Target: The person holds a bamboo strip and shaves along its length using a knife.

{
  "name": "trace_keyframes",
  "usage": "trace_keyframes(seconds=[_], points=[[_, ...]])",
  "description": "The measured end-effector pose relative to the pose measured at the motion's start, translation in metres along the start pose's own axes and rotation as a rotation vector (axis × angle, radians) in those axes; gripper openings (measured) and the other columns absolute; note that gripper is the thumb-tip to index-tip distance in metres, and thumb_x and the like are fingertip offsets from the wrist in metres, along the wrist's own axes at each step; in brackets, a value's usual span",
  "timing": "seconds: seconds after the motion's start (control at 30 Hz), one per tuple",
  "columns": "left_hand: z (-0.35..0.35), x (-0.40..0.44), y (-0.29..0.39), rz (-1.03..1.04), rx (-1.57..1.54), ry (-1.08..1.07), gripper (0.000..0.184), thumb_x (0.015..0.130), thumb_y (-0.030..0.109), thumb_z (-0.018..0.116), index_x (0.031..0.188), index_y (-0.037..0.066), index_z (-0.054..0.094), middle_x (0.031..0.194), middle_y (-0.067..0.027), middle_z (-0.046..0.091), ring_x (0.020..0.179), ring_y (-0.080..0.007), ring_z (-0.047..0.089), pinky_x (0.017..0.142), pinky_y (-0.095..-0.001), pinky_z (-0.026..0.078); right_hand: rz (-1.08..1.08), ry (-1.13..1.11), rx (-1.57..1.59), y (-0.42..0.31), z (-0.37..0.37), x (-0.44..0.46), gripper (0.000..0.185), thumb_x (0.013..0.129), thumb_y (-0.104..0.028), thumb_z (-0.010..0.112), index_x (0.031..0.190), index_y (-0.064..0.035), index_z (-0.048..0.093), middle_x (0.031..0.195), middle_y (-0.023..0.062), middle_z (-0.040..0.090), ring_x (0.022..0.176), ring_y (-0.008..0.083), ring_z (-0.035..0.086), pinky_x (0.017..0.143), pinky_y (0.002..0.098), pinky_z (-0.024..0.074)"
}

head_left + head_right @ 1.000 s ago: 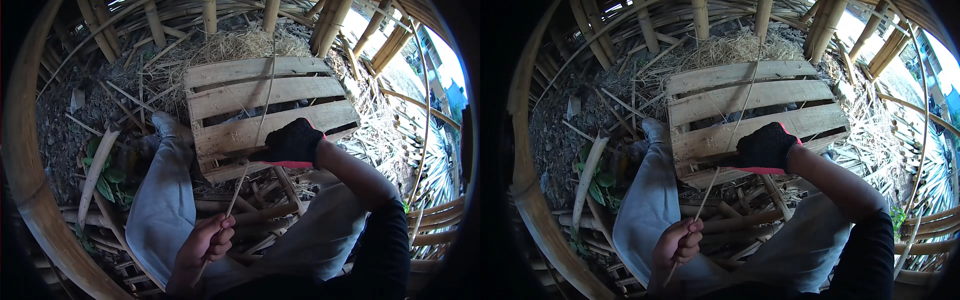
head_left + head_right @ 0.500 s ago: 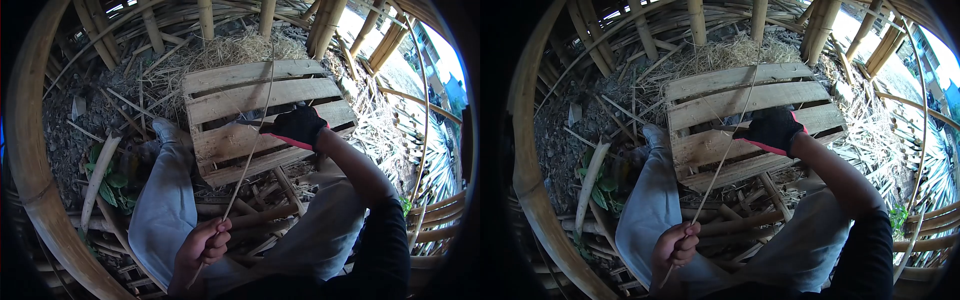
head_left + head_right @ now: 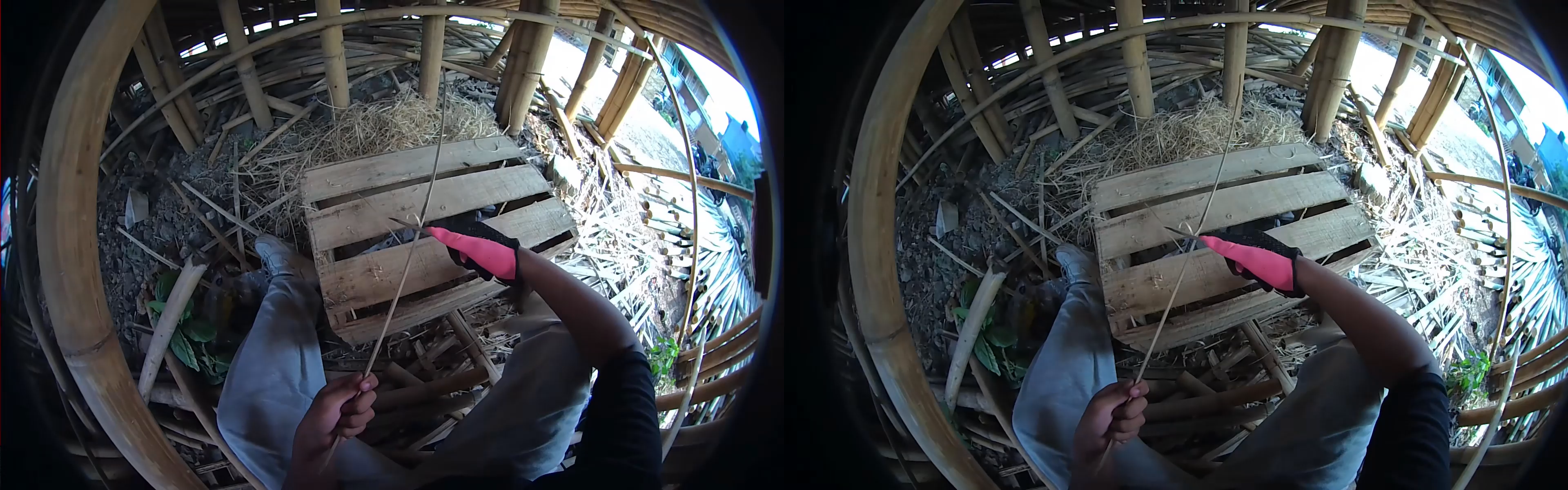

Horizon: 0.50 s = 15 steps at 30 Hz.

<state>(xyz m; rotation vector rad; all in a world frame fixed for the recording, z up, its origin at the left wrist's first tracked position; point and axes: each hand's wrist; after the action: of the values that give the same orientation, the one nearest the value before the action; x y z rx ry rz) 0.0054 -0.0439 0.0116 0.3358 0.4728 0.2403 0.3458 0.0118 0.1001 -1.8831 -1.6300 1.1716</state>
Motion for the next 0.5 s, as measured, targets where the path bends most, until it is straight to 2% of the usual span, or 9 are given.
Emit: trace_keyframes(seconds=[0.1, 0.17, 0.2, 0.23, 0.3, 0.33, 0.37, 0.47, 0.5], points=[[0.0, 0.009, 0.005, 0.068, 0.049, 0.085, 0.022, 0.104, 0.035, 0.04, 0.093, 0.015, 0.043, 0.06, 0.0068, 0.025, 0.043, -0.0026, 0.021, 0.034, -0.0197, 0.015, 0.038, -0.08, 0.178, 0.01, 0.001, 0.004, 0.062, 0.093, -0.066, 0.042, 0.132, -0.0197, 0.058, 0.07, -0.0052, 0.042, 0.057, 0.0043, 0.039, 0.049, 0.021, 0.0358], [-0.005, 0.02, 0.007, 0.106, 0.095, 0.159, 0.023, 0.103, 0.036, 0.041, 0.093, 0.015, 0.044, 0.061, 0.0064, 0.026, 0.044, -0.0029, 0.021, 0.034, -0.0196, 0.016, 0.068, 0.0, 0.246, 0.009, 0.0, 0.003, 0.063, 0.093, -0.067, 0.041, 0.133, -0.0203, 0.057, 0.07, -0.0046, 0.041, 0.059, 0.0046, 0.039, 0.05, 0.0198, 0.0363], [-0.011, 0.027, 0.008, 0.132, 0.11, 0.133, 0.024, 0.103, 0.038, 0.041, 0.099, 0.014, 0.046, 0.063, 0.0051, 0.029, 0.045, -0.0034, 0.024, 0.035, -0.019, 0.018, 0.083, 0.096, -0.068, 0.013, 0.003, 0.014, 0.069, 0.09, -0.071, 0.04, 0.132, -0.0197, 0.058, 0.079, 0.002, 0.058, 0.066, 0.0117, 0.056, 0.058, 0.0244, 0.046], [-0.013, 0.032, 0.008, 0.159, 0.126, 0.106, 0.027, 0.103, 0.04, 0.041, 0.104, 0.013, 0.048, 0.065, 0.0038, 0.033, 0.046, -0.0038, 0.027, 0.036, -0.0183, 0.021, 0.079, 0.097, -0.063, 0.014, 0.003, 0.017, 0.069, 0.09, -0.071, 0.04, 0.132, -0.0197, 0.058, 0.079, 0.002, 0.058, 0.066, 0.0117, 0.056, 0.058, 0.0244, 0.046], [-0.005, 0.04, 0.013, 0.222, 0.156, 0.153, 0.026, 0.102, 0.034, 0.044, 0.112, 0.011, 0.048, 0.069, 0.0014, 0.039, 0.048, -0.0046, 0.032, 0.037, -0.0186, 0.025, 0.107, 0.25, -0.587, 0.002, 0.012, 0.02, 0.076, 0.086, -0.077, 0.038, 0.129, -0.0187, 0.06, 0.102, 0.0105, 0.069, 0.088, 0.0245, 0.068, 0.074, 0.0325, 0.052], [-0.001, 0.044, 0.015, 0.285, 0.183, 0.194, 0.028, 0.101, 0.029, 0.048, 0.119, 0.008, 0.048, 0.074, -0.0009, 0.045, 0.05, -0.0053, 0.037, 0.038, -0.019, 0.029, 0.15, 0.313, -0.577, 0.006, 0.018, 0.024, 0.081, 0.083, -0.08, 0.036, 0.123, -0.0161, 0.064, 0.117, 0.0141, 0.066, 0.103, 0.0313, 0.065, 0.085, 0.0384, 0.0507], [0.003, 0.049, 0.015, 0.279, 0.188, 0.197, 0.028, 0.101, 0.029, 0.048, 0.119, 0.008, 0.048, 0.074, -0.0009, 0.045, 0.05, -0.0053, 0.037, 0.038, -0.019, 0.029, 0.153, 0.314, -0.57, 0.008, 0.022, 0.027, 0.081, 0.083, -0.08, 0.036, 0.123, -0.0161, 0.064, 0.117, 0.0141, 0.066, 0.103, 0.0313, 0.065, 0.085, 0.0384, 0.0507], [0.004, 0.057, 0.013, 0.711, 0.936, 0.648, 0.048, 0.088, 0.009, 0.067, 0.129, 0.001, 0.043, 0.093, -0.0076, 0.055, 0.066, -0.0099, 0.055, 0.047, -0.0223, 0.044, 0.16, 0.321, -0.659, 0.006, 0.03, 0.03, 0.081, 0.083, -0.08, 0.036, 0.116, -0.0122, 0.067, 0.108, 0.0147, 0.069, 0.099, 0.0304, 0.067, 0.086, 0.038, 0.0504], [0.002, 0.056, 0.013, 0.706, 0.934, 0.649, 0.048, 0.088, 0.009, 0.067, 0.129, 0.001, 0.043, 0.093, -0.0076, 0.055, 0.066, -0.0099, 0.055, 0.047, -0.0223, 0.044, 0.174, 0.327, -0.638, 0.001, 0.031, 0.027, 0.081, 0.083, -0.079, 0.037, 0.113, -0.0108, 0.068, 0.106, 0.0148, 0.07, 0.099, 0.0305, 0.067, 0.086, 0.0381, 0.0504]])
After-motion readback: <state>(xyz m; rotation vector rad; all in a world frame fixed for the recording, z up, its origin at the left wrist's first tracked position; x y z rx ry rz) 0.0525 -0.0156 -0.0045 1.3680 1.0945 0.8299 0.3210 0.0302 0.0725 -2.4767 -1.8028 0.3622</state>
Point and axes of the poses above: each hand's wrist, its own x-axis towards the middle knuckle, its own z-axis out of the palm, y = z × x
